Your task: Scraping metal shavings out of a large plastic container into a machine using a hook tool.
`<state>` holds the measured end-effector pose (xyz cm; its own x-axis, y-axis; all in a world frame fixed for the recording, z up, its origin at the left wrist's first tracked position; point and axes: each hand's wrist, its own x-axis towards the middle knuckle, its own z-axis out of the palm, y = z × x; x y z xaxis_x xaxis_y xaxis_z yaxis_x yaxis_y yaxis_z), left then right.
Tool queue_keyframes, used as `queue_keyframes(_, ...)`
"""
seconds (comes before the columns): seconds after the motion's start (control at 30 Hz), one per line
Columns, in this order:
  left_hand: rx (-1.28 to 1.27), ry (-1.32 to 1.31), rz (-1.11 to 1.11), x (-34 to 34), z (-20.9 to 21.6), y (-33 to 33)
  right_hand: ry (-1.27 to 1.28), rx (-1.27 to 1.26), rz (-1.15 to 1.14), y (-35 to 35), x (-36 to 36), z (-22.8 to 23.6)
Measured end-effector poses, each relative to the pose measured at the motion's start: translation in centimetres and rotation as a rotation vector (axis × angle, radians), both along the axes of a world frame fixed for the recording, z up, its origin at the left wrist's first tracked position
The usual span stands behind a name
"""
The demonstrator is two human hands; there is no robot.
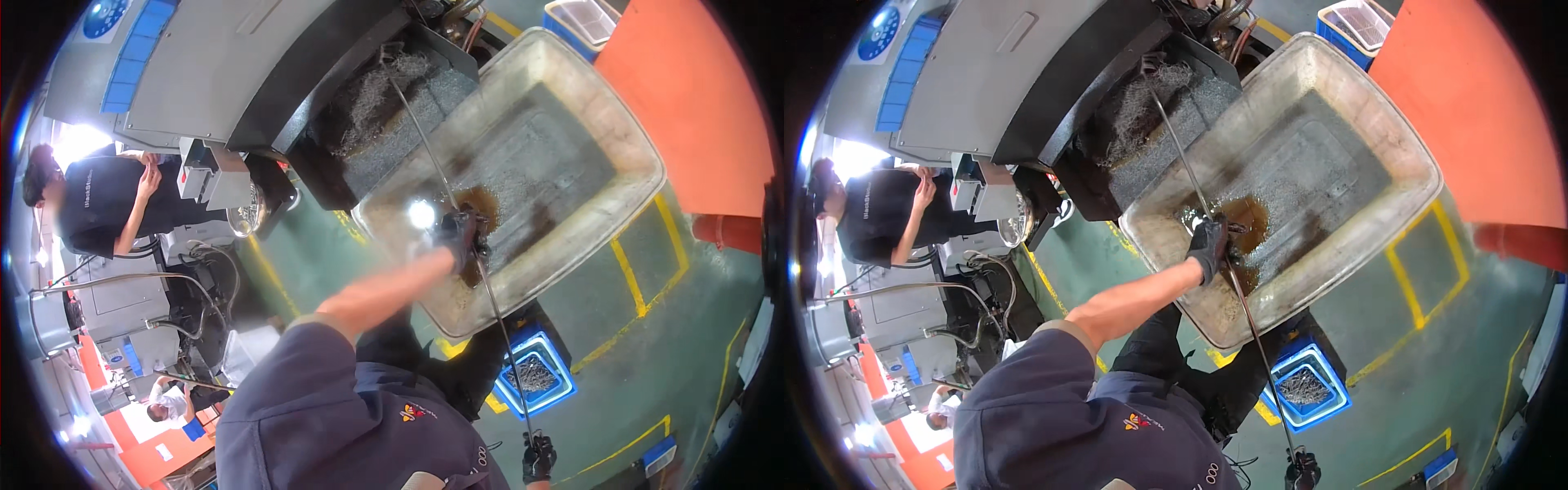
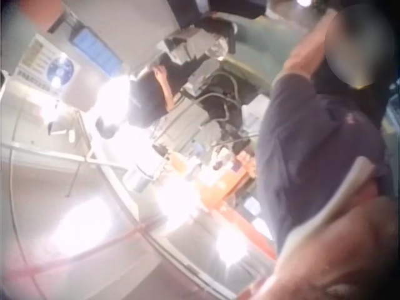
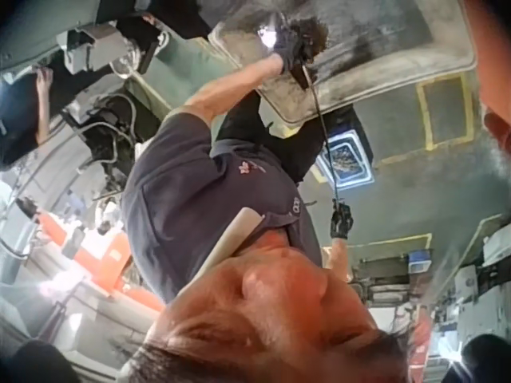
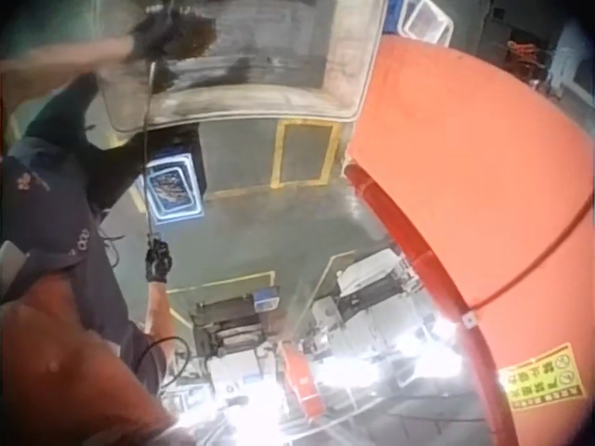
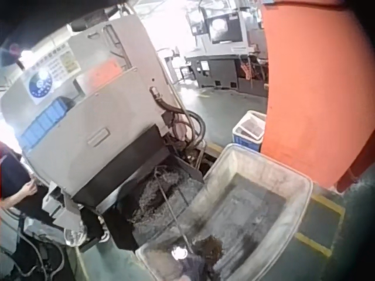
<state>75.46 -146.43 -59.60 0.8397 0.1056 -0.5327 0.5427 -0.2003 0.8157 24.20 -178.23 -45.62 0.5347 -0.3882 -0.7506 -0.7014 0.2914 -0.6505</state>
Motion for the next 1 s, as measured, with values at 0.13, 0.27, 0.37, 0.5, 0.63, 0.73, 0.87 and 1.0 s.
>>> queue_keyframes(0.13,-0.321,0.264,0.119,-1.3,9.2,-4.6,-0.064,-0.446,0.250,-5.1,-3.2,0.3)
queue_keyframes(0.27,-0.564,0.318,0.243,-6.0,10.5,-4.4,0.269,-1.418,1.384,-8.3,1.4,5.4)
queue_keyframes(0.37,-0.584,0.414,0.162,-9.5,11.4,-5.0,0.344,-1.373,1.387,-11.1,-0.7,6.4)
queue_keyframes(0.5,-0.424,0.468,0.306,-9.6,7.8,-1.1,0.379,-1.054,1.231,-11.3,-1.1,5.5)
queue_keyframes(0.63,-0.221,0.226,0.184,-6.1,1.7,7.0,0.130,0.365,-0.200,-7.7,5.9,0.9)
queue_keyframes(0.73,-0.395,0.430,0.555,-0.6,-0.3,11.0,0.191,0.177,0.335,-4.8,9.9,-2.6)
queue_keyframes(0.87,-0.348,0.425,0.496,0.0,1.0,11.5,0.099,0.755,-0.238,-5.2,7.6,-7.2)
queue_keyframes(1.0,-0.383,0.445,0.494,-0.2,1.5,14.2,0.203,0.882,-0.586,-3.4,8.1,-8.7)
